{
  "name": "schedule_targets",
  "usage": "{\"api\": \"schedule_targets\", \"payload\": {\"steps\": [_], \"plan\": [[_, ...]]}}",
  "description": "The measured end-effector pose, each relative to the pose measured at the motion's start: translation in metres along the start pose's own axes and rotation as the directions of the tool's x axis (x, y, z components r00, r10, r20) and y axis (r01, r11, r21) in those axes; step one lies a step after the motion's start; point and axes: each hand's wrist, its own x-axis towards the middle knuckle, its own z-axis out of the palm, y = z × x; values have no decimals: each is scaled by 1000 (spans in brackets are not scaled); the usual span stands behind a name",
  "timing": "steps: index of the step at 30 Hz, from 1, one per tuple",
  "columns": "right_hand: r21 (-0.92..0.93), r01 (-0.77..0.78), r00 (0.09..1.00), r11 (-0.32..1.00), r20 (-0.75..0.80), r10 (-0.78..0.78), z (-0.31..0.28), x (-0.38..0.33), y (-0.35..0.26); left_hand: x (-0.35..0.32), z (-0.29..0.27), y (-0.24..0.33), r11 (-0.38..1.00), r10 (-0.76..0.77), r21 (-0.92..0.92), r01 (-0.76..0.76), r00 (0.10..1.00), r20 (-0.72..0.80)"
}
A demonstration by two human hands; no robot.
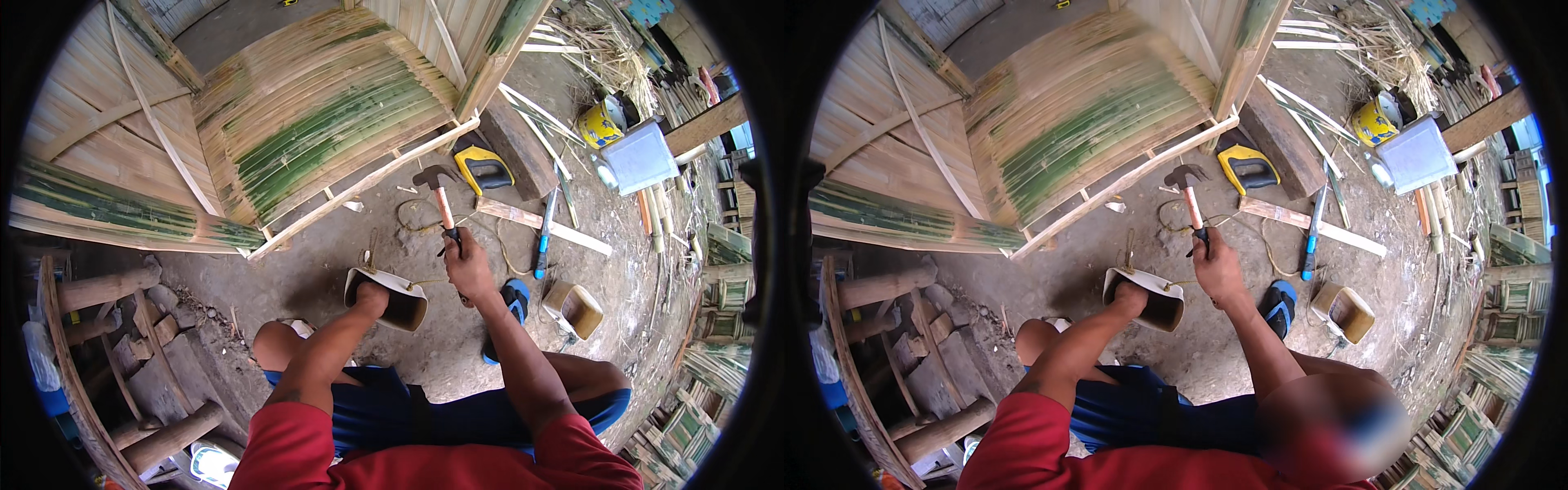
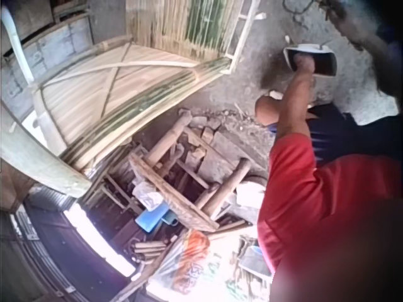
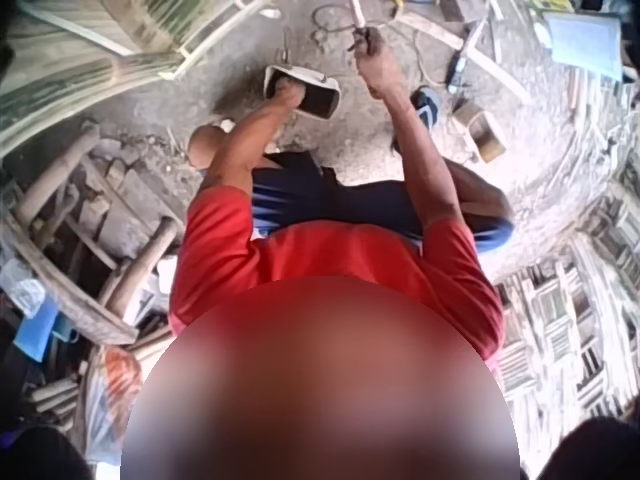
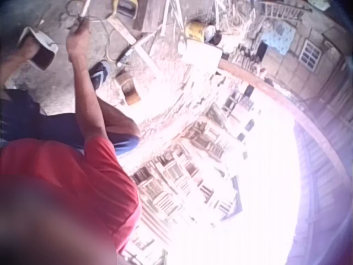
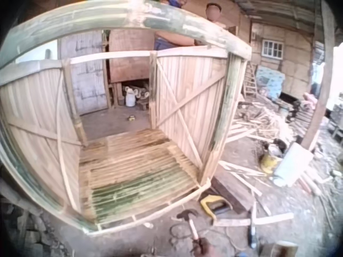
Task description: The person assembles a bamboo frame by nailing thin bamboo strips to a larger structure. They use a hammer to drive nails and a hand saw to cut bamboo pieces to size, working in a cluttered workshop environment.
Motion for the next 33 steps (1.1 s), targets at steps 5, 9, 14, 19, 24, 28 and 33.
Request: {"api": "schedule_targets", "payload": {"steps": [5,9,14,19,24,28,33], "plan": [[54,-2,1000,999,13,1,-3,-1,-4,-37,-54,-20,970,38,-243,-27,998,41],[75,-123,992,989,40,121,-9,0,-8,-68,-110,-35,946,134,-306,-111,989,58],[71,-131,991,989,39,128,-10,3,-4,-119,-175,-55,891,292,-331,-312,950,-108],[24,-6,1000,1000,3,6,-8,11,-2,-69,-267,-99,814,102,-345,-468,699,-708],[-25,107,994,994,-5,-107,-20,32,-36,50,-328,-137,538,-431,-700,-468,561,-707],[-35,247,969,968,-15,-248,-32,46,-75,90,-312,-137,718,-473,-624,-309,442,-763],[-54,363,927,930,-84,-366,-23,53,-103,90,-308,-136,804,-402,-571,-165,557,-727]]}}
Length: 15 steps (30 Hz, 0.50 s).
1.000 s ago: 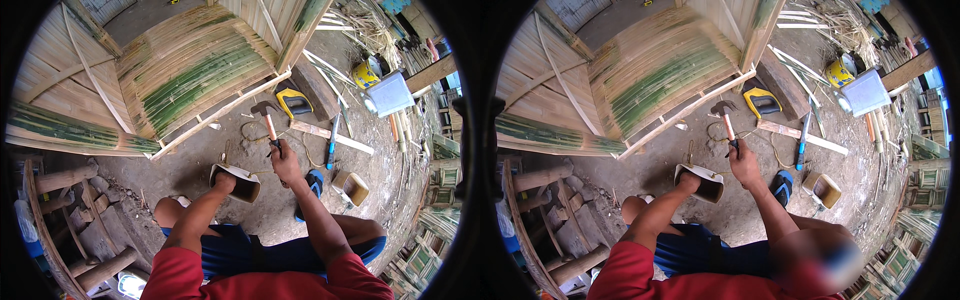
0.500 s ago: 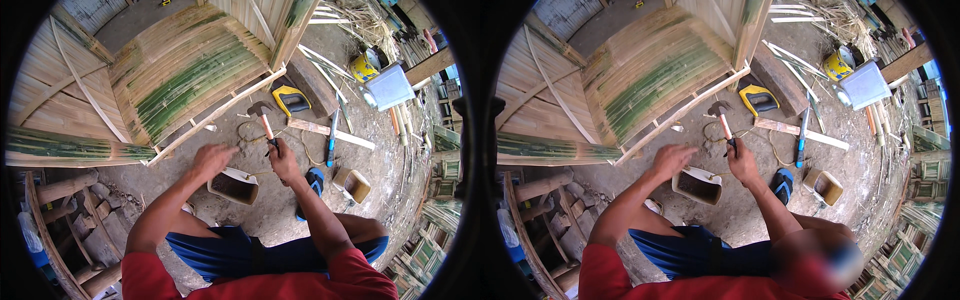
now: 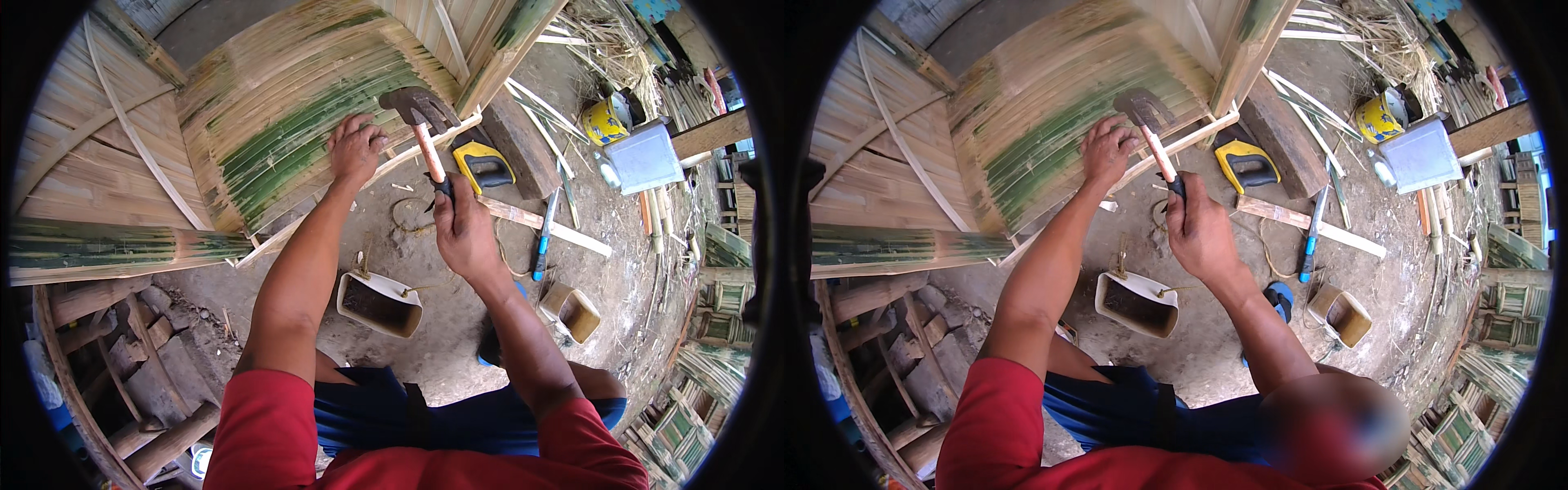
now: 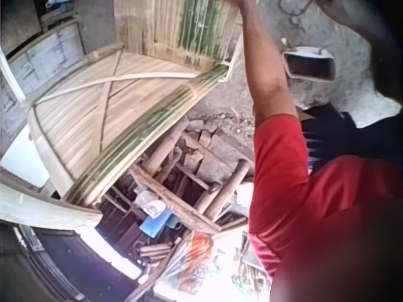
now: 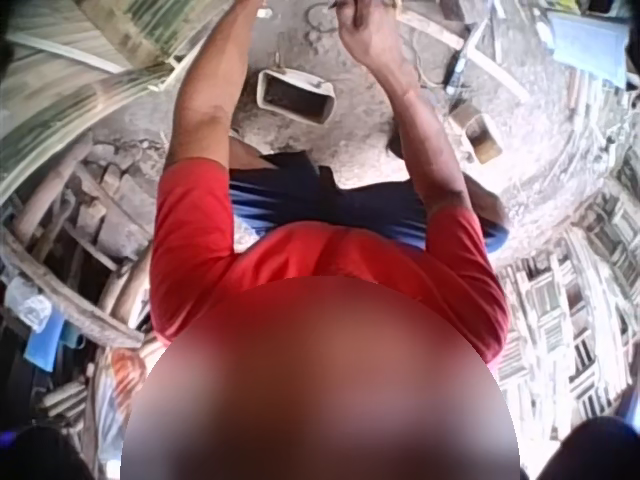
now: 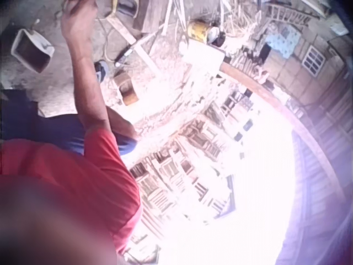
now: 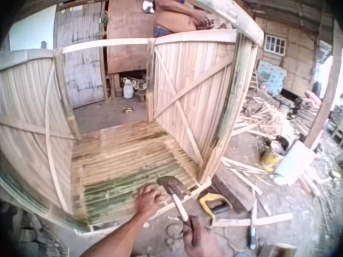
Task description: The person assembles a bamboo frame by nailing thin bamboo strips to a larger structure. They use a hammer to drive nails and a hand saw to cut bamboo pieces to size, working in a cluttered workshop environment.
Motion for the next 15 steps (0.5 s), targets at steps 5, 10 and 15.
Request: {"api": "schedule_targets", "payload": {"steps": [5,10,15], "plan": [[-219,-98,990,971,81,118,28,22,16,0,-6,6,997,41,63,-38,998,-39],[-200,-71,994,977,73,87,37,24,39,0,-3,4,1000,28,9,-28,999,-22],[-306,-102,983,947,117,144,23,30,28,-8,-25,12,1000,20,16,-21,998,51]]}}
